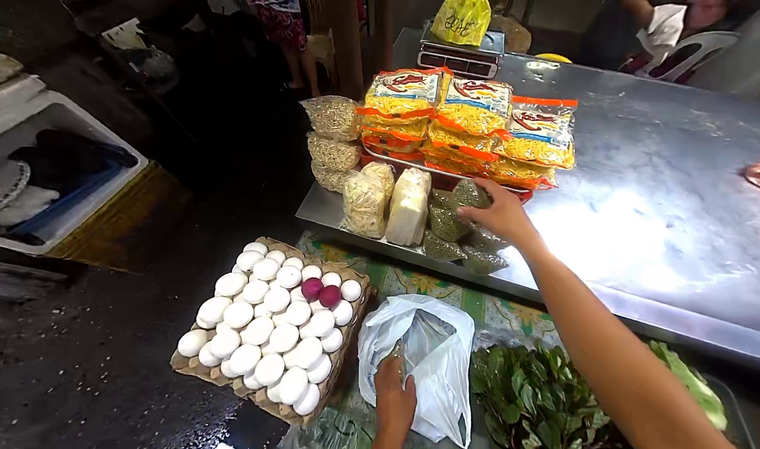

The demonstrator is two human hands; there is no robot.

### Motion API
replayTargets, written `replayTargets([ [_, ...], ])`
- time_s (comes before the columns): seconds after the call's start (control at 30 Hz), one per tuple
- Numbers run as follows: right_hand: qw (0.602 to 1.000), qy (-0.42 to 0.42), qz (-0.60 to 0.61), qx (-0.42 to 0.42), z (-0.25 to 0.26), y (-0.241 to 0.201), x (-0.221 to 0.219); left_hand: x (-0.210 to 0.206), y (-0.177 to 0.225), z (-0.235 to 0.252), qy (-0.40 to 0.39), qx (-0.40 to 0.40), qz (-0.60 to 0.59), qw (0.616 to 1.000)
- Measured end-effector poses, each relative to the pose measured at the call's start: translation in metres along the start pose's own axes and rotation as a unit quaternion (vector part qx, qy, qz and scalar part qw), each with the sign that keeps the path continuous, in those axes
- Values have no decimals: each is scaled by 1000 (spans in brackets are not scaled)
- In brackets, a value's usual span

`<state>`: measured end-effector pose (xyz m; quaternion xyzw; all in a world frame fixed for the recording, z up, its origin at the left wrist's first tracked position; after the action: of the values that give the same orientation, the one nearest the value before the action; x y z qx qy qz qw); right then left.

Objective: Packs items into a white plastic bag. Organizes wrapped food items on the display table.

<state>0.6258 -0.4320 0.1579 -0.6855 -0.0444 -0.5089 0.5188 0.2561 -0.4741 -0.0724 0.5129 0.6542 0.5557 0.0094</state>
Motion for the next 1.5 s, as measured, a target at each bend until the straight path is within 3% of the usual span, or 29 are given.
replayTargets([
  [0.2, 995, -42, -86, 24, 40, 7, -25, -7, -29, 1, 62, 67, -9, 996],
  [0.47, 995, -55, -85, 8, 44, 12, -29, -13, -36, 13, -1, 118, -14, 993],
  [0.7, 994, -59, -96, 1, 45, 23, -31, -21, -41, 20, -17, 167, 81, 982],
  [0.8, 999, 29, -37, 1, 4, 7, -17, -22, -40, 32, -19, 190, 91, 977],
  [0.87, 999, 37, 18, -11, -53, -7, -26, -25, -37, 37, -35, 205, 99, 973],
  [0.97, 990, -73, 112, -42, -156, -14, -92, -36, -38, 44, -42, 205, 133, 969],
  [1.03, 953, -174, 222, -108, -216, -4, -151, -44, -40, 48, -35, 200, 142, 969],
  [1.13, 911, -217, 283, -205, -272, 29, -214, -30, -27, 45, -25, 167, 86, 982],
  [1.2, 893, -198, 305, -267, -287, 50, -229, -13, -12, 35, -7, 116, 13, 993],
  [1.3, 822, -191, 404, -352, -290, 61, -228, 3, 20, 12, -10, 36, -63, 997],
  [1.43, 794, -153, 478, -344, -279, 60, -208, 9, 49, -22, -60, -37, -173, 982],
  [1.5, 781, -124, 505, -347, -275, 69, -197, 12, 46, -24, -36, -38, -212, 976],
])
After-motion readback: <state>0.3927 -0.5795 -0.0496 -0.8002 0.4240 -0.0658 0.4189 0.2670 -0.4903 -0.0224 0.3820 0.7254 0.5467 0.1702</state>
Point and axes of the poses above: each hand's wrist, its own z-axis towards the middle knuckle, its own x-axis out of the back of the hand, y = z × x, the point moved 4 cm from there along z, towards the middle knuckle
